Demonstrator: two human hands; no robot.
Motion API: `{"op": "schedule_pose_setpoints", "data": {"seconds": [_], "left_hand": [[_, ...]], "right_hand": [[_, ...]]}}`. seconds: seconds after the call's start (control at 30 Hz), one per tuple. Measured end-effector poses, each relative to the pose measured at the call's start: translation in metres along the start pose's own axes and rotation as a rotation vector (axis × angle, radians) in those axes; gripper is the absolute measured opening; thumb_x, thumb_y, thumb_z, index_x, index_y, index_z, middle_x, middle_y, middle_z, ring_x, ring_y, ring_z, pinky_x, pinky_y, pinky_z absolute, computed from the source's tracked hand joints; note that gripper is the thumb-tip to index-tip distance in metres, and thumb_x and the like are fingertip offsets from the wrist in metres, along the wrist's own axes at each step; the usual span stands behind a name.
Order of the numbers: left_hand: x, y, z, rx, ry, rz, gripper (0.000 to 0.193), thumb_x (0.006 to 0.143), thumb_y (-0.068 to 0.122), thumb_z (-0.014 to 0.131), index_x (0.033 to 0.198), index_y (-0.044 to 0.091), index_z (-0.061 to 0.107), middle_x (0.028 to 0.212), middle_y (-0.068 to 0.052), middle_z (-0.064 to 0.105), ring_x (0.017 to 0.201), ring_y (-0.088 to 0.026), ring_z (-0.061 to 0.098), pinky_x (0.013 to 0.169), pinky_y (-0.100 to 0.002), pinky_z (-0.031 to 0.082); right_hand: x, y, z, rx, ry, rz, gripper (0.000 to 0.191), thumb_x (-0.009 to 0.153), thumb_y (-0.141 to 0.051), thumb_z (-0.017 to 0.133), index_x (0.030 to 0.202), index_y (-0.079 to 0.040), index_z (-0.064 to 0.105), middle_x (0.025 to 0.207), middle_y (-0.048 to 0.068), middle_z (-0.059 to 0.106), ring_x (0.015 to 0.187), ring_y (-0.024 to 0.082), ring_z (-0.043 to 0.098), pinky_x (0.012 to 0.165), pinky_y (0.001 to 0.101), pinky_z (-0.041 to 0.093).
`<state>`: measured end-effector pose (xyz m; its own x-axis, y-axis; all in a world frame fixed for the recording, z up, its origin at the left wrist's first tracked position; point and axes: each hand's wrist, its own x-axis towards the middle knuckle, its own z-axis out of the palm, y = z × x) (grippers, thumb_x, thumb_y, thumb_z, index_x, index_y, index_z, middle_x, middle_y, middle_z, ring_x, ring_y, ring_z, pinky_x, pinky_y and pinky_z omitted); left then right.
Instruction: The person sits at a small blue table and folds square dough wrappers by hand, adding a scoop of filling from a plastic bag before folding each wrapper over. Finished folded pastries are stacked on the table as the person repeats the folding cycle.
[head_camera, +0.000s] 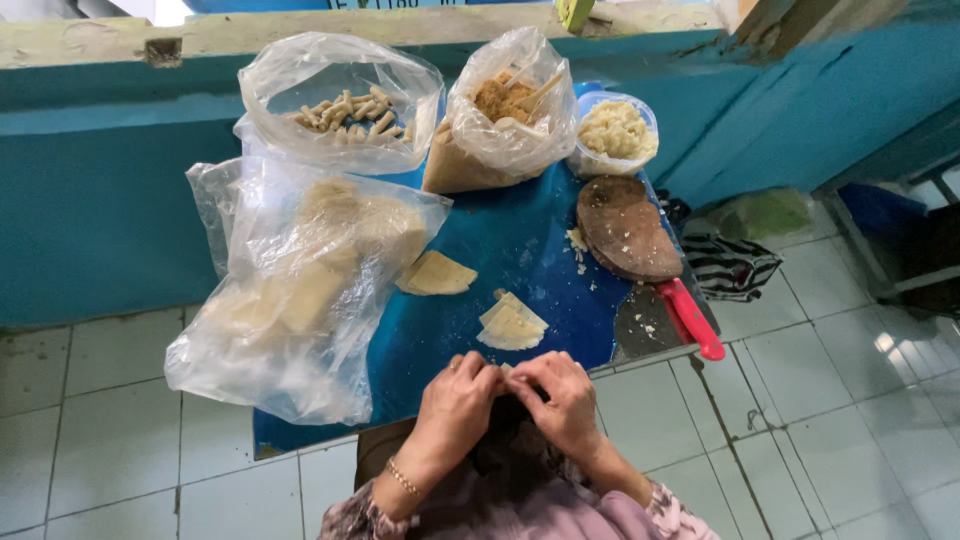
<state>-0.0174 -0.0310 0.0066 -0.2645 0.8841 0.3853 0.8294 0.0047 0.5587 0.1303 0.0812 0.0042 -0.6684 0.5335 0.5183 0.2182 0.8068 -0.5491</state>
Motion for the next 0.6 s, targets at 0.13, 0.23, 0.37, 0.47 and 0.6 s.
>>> {"op": "schedule_pose_setpoints", "data": {"seconds": [0.13, 0.23, 0.37, 0.47, 0.6], "left_hand": [[0.007, -0.006, -0.005, -0.12, -0.074, -0.105, 0.005, 0.088, 0.016, 0.07, 0.085, 0.011, 0.069, 0.089, -0.008, 0.062, 0.088, -0.031, 0.066, 0.07, -0.042, 0.054], [0.009, -0.007, -0.008, -0.145, -0.05, -0.113, 0.004, 0.088, 0.015, 0.071, 0.086, 0.012, 0.071, 0.091, -0.008, 0.063, 0.087, -0.03, 0.066, 0.071, -0.042, 0.054], [0.004, -0.007, -0.013, -0.222, 0.062, 0.005, 0.008, 0.088, 0.011, 0.072, 0.094, 0.007, 0.069, 0.095, -0.009, 0.063, 0.089, -0.031, 0.065, 0.072, -0.04, 0.055], [0.002, -0.011, -0.011, -0.144, 0.065, 0.111, 0.011, 0.086, 0.007, 0.071, 0.096, 0.006, 0.068, 0.096, -0.008, 0.064, 0.088, -0.029, 0.064, 0.073, -0.038, 0.055], [0.001, -0.014, -0.004, -0.074, 0.063, 0.067, 0.016, 0.08, 0.003, 0.069, 0.095, 0.009, 0.069, 0.095, -0.007, 0.063, 0.09, -0.029, 0.065, 0.074, -0.037, 0.056]], "right_hand": [[0.0, -0.003, 0.001, -0.1, 0.076, -0.201, 0.015, 0.081, -0.014, 0.08, 0.095, -0.013, 0.073, 0.094, 0.0, 0.07, 0.083, 0.024, 0.062, 0.072, 0.0372, 0.046], [0.0, -0.003, 0.0, -0.122, 0.058, -0.235, 0.018, 0.08, -0.016, 0.081, 0.097, -0.013, 0.074, 0.095, 0.0, 0.07, 0.084, 0.022, 0.062, 0.073, 0.0371, 0.046], [0.003, 0.0, 0.0, -0.086, -0.007, -0.134, 0.016, 0.081, -0.016, 0.081, 0.095, -0.013, 0.075, 0.094, 0.001, 0.067, 0.086, 0.023, 0.061, 0.075, 0.0366, 0.048], [0.006, 0.003, 0.005, -0.135, -0.016, -0.14, 0.015, 0.082, -0.016, 0.081, 0.095, -0.013, 0.075, 0.094, 0.001, 0.068, 0.085, 0.023, 0.061, 0.073, 0.0374, 0.048], [0.002, 0.0, 0.007, -0.171, 0.033, -0.187, 0.013, 0.088, -0.014, 0.078, 0.099, -0.01, 0.074, 0.1, -0.001, 0.072, 0.087, 0.02, 0.065, 0.071, 0.0383, 0.045]]}}
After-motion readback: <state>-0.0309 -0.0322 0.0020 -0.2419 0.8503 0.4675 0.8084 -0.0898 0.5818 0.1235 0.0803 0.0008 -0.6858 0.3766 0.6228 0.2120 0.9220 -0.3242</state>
